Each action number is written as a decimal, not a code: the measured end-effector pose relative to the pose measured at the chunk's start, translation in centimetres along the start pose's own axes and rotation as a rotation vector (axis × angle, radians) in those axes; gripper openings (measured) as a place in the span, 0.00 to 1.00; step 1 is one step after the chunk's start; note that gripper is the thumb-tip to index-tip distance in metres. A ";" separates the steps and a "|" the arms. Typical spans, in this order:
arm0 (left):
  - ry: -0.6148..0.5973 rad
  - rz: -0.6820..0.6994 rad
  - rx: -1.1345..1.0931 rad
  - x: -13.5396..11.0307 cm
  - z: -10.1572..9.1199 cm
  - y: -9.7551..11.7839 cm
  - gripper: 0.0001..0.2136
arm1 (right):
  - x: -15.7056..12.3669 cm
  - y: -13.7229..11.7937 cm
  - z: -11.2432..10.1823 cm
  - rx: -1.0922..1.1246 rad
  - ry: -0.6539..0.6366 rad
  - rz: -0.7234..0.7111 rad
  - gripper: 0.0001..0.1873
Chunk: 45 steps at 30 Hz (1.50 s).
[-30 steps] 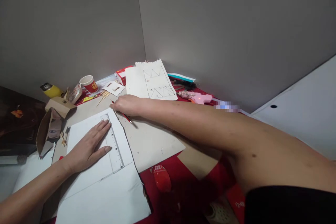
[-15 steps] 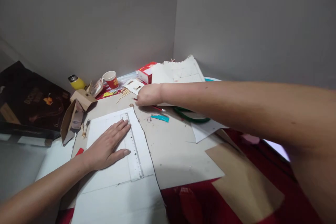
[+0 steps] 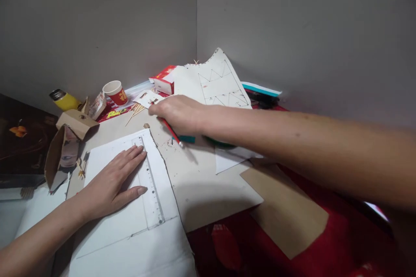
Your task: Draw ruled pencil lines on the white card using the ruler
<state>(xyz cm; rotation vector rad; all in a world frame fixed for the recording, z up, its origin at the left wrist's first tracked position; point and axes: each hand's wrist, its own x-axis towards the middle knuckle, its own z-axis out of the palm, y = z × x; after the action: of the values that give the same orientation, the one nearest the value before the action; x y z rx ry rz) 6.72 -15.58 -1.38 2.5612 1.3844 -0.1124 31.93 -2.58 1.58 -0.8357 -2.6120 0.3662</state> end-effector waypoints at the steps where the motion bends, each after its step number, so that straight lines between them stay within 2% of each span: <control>1: -0.003 0.006 0.005 0.1 -0.1 -0.1 0.37 | -1.1 -1.2 0.3 0.010 0.015 0.015 0.11; 4: -0.003 0.031 0.022 0.5 -0.3 -0.4 0.37 | -4.6 -4.7 1.2 0.168 0.158 0.105 0.14; 6: 0.000 0.048 0.034 0.7 -0.4 -0.7 0.37 | -6.7 -6.3 1.5 0.275 0.170 0.136 0.12; 9: 0.004 0.073 0.054 1.1 -0.4 -1.0 0.37 | -9.0 -7.6 1.7 0.437 0.208 0.290 0.11; 13: 0.017 0.073 0.060 1.3 -0.7 -0.9 0.38 | -10.1 -8.5 2.3 0.699 0.271 0.450 0.10; 16: 0.026 0.052 0.056 1.3 -0.8 -0.6 0.38 | -10.0 -8.9 3.1 0.849 0.384 0.486 0.08; 19: 0.061 0.060 0.052 1.5 -0.8 -0.6 0.39 | -9.9 -8.9 3.6 0.928 0.423 0.564 0.11; 21: 0.092 0.079 0.048 1.6 -0.7 -0.7 0.39 | -10.0 -8.6 3.7 0.960 0.409 0.617 0.12; 25: 0.145 0.117 0.055 1.9 -0.5 -1.0 0.40 | -10.3 -8.2 3.8 0.979 0.386 0.630 0.12; 31: 0.170 0.127 0.097 1.9 -0.4 -0.7 0.41 | -10.5 -8.3 4.4 0.897 0.342 0.526 0.12; 35: 0.170 0.126 0.098 1.8 -0.4 -0.6 0.40 | -10.4 -8.3 4.8 0.876 0.311 0.521 0.12; 45: 0.123 0.114 0.070 1.6 -1.0 -0.9 0.40 | -10.1 -8.1 5.0 0.944 0.330 0.632 0.14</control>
<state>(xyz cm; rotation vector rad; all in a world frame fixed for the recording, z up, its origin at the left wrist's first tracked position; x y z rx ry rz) 6.80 -13.59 -0.87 2.7403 1.2922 0.0162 33.39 -15.66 -2.81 -1.1684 -1.5104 1.3456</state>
